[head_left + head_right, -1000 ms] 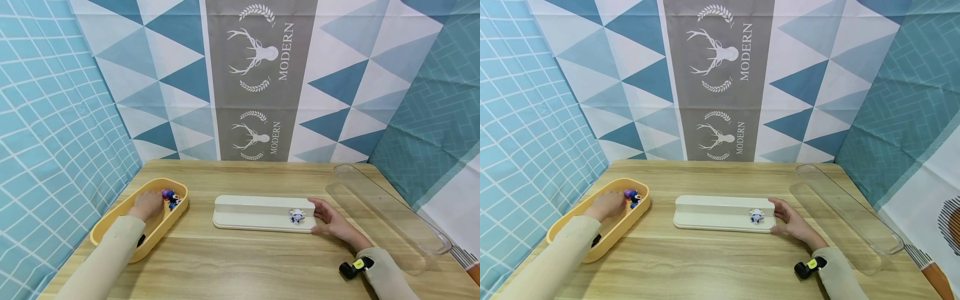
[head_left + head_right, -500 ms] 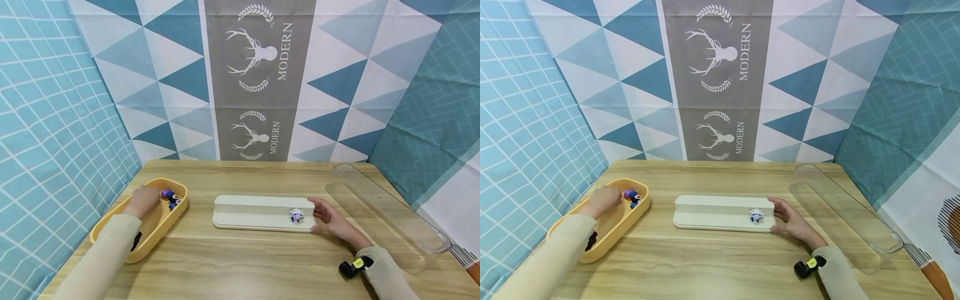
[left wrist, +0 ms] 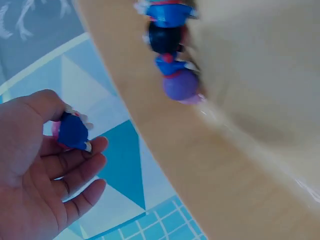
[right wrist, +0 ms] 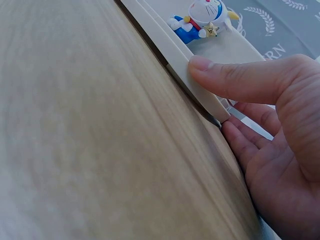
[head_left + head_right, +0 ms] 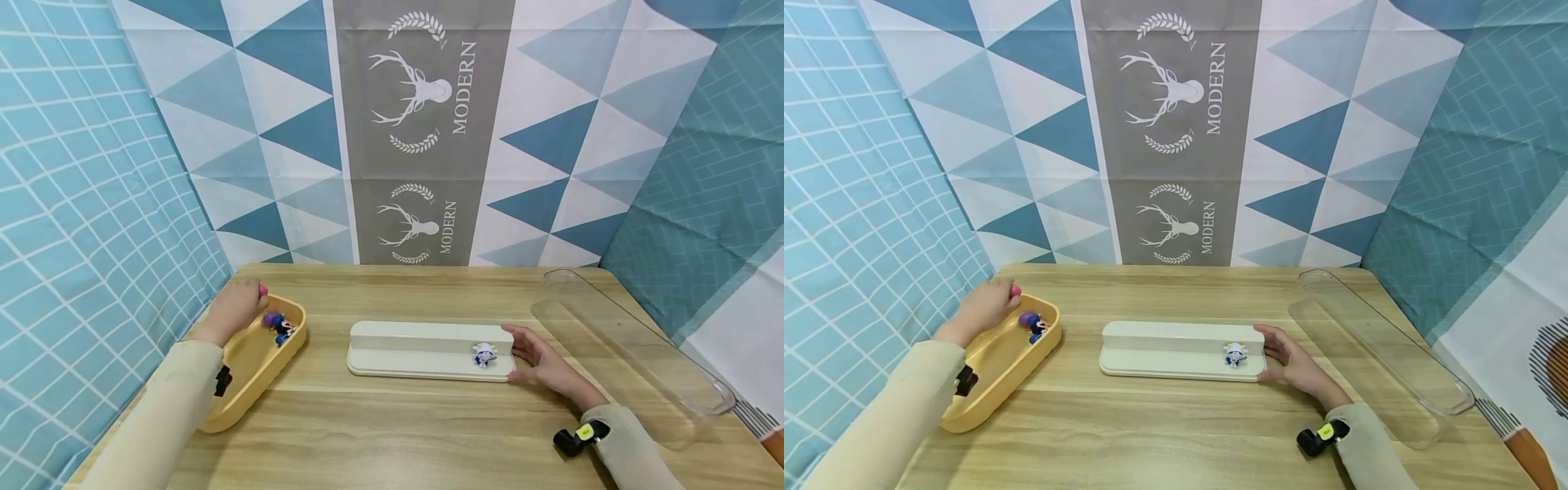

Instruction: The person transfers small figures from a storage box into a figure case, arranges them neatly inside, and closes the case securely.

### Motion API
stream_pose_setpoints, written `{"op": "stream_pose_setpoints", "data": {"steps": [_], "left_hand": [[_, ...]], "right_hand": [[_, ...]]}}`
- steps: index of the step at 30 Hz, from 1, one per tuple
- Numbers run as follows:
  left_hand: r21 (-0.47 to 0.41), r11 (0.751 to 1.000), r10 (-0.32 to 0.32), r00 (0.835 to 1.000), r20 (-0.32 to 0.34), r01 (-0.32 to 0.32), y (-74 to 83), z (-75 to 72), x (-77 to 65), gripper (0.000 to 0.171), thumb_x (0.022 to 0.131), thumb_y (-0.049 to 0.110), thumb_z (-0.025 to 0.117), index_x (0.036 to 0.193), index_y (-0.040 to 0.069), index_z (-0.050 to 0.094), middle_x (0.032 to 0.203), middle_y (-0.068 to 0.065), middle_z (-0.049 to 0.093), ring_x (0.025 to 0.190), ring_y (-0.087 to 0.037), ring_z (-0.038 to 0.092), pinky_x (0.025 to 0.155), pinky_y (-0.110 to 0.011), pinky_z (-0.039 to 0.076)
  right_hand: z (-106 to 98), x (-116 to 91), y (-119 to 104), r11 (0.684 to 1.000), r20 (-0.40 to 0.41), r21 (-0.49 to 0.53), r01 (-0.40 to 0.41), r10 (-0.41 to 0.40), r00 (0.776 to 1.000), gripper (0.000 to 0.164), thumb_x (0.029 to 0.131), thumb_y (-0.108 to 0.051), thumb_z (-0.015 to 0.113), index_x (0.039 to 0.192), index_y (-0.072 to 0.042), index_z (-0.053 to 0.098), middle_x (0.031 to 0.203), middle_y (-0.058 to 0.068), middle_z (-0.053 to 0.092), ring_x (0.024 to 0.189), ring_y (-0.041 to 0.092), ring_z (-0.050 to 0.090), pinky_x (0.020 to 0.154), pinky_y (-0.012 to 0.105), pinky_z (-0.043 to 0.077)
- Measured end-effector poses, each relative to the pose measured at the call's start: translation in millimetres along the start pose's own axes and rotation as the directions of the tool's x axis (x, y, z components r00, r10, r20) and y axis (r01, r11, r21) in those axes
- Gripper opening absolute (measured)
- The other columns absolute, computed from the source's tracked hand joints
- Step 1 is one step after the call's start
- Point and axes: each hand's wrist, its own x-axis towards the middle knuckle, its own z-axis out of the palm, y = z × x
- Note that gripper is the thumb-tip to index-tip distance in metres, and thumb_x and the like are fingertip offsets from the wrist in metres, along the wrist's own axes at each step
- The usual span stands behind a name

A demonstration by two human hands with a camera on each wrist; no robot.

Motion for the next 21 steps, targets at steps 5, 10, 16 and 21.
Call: {"op": "stream_pose_setpoints", "data": {"steps": [5,10,16,21], "left_hand": [[-0.17,0.984,-0.063,0.998,-0.01,0.06,2.5,-10.2,7.0,0.024,0.095,0.011,0.051,0.075,0.008,0.039,0.067,-0.006,0.034,0.063,-0.025,0.04,0.058,-0.039,0.034],[-0.291,0.952,-0.104,0.995,-0.007,0.097,5.5,-17.6,10.8,0.019,0.099,0.014,0.046,0.083,0.004,0.045,0.069,-0.007,0.04,0.063,-0.024,0.041,0.06,-0.037,0.033],[-0.465,0.872,-0.148,0.988,0.045,0.152,10.4,-24.3,12.5,0.031,0.108,0.022,0.038,0.105,-0.004,0.054,0.089,-0.019,0.057,0.075,-0.029,0.05,0.068,-0.04,0.04],[-0.626,0.751,-0.182,0.977,0.114,0.213,15.2,-28.2,13.9,0.045,0.11,0.029,0.032,0.128,-0.008,0.049,0.115,-0.027,0.06,0.095,-0.031,0.053,0.074,-0.037,0.047]], "right_hand": [[0,0,0,1.0,0.001,0.005,0.001,-0.001,1.0,0.092,0.073,0.008,0.081,0.149,0.007,0.029,0.137,0.031,0.042,0.12,-0.001,0.05,0.1,0.015,0.04],[0,0,1,1.0,0.002,0.003,0.01,-0.01,1.0,0.092,0.073,0.008,0.081,0.149,0.007,0.03,0.137,0.028,0.044,0.121,-0.002,0.049,0.1,0.015,0.04],[-1,0,2,1.0,0.006,0.005,0.02,-0.02,1.0,0.092,0.073,0.009,0.081,0.149,0.008,0.029,0.136,0.031,0.043,0.121,-0.001,0.05,0.1,0.015,0.041],[-1,0,2,1.0,0.006,0.004,0.021,-0.021,1.0,0.093,0.073,0.009,0.081,0.149,0.008,0.029,0.136,0.032,0.043,0.121,-0.002,0.05,0.1,0.015,0.04]]}}
